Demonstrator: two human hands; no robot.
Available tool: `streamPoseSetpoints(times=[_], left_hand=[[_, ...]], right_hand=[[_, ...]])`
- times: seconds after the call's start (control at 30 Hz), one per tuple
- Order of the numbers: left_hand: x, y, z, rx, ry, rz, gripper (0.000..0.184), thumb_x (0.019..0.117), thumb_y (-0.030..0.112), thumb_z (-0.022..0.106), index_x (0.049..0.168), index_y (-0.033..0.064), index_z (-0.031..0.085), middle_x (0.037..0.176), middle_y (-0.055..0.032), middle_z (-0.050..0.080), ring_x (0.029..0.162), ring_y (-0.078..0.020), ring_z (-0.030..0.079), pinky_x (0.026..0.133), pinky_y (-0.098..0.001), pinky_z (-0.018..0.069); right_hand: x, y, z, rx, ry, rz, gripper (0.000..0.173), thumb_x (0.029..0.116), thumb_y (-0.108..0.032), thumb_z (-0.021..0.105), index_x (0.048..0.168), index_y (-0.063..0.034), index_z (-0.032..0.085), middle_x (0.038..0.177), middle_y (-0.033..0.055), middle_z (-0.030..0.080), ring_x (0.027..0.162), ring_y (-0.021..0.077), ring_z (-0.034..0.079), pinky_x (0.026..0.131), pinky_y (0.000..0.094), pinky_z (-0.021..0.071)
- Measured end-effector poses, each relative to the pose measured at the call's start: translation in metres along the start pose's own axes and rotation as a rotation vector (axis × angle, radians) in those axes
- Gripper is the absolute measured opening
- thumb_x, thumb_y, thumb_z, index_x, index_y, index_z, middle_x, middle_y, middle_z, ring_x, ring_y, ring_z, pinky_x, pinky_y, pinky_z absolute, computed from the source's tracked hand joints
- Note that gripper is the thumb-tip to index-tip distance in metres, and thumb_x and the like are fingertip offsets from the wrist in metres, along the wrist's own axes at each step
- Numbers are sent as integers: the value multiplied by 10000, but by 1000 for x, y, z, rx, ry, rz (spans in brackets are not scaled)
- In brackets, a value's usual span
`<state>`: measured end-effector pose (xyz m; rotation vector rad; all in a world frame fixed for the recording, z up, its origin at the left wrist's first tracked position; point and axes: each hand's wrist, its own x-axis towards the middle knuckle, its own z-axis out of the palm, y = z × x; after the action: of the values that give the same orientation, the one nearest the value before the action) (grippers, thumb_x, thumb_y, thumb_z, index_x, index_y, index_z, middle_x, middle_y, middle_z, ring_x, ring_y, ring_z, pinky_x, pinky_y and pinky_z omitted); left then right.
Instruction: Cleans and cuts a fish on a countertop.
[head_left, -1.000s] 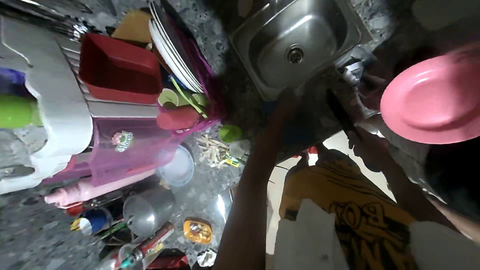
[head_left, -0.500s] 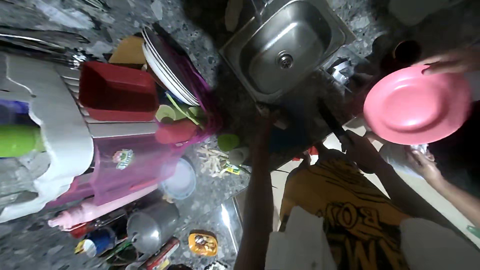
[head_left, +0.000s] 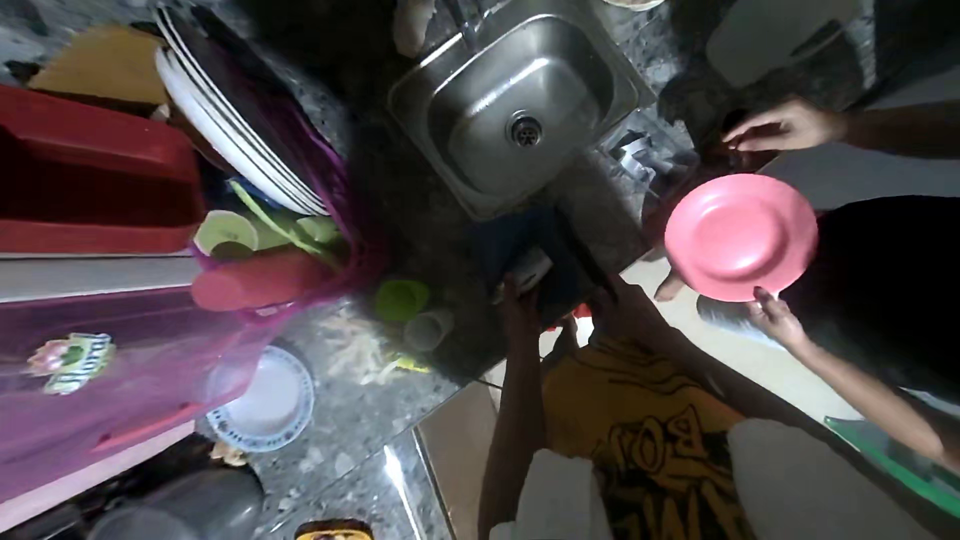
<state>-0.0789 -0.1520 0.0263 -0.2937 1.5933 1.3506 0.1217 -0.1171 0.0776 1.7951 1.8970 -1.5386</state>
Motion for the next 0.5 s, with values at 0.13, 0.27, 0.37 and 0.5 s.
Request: streamPoseSetpoints(times=[0.13,0.27,0.37,0.5], left_hand=[[-6,7,-33,565,-77,5,466,1083,315,524,1365,-56,544,1229,-234,657,1048,-271,688,913,-421,585],[-22,20,-59,1059,-155,233,393,1025,303,633,1231,-29,674,1145,-211,706,1064,-300,686,974,-479,541],[-18,18,-55,1256,-42,492,363,1011,321,638,1166,0,708,1043,-185,735,971,-311,718,916,-521,563],[-10,1,-57,1354,-3,840,475,1008,426,616,1396,152,597,1396,-98,611,1238,-251,619,1014,-488,532]], right_hand=[[-3,-12,11,-78,15,72,490,1118,-337,360,1508,-54,449,1079,212,715,1006,366,709,922,547,552],[-1,-19,22,-137,56,58,471,1124,-300,341,1482,-18,460,1009,203,717,943,356,717,883,529,563],[-1,-29,26,-202,71,68,455,1124,-286,353,1470,-16,471,1039,226,715,989,379,714,900,537,553],[4,-40,40,-259,19,23,454,1116,-274,366,1460,-5,491,1141,255,698,1088,415,686,959,565,526]])
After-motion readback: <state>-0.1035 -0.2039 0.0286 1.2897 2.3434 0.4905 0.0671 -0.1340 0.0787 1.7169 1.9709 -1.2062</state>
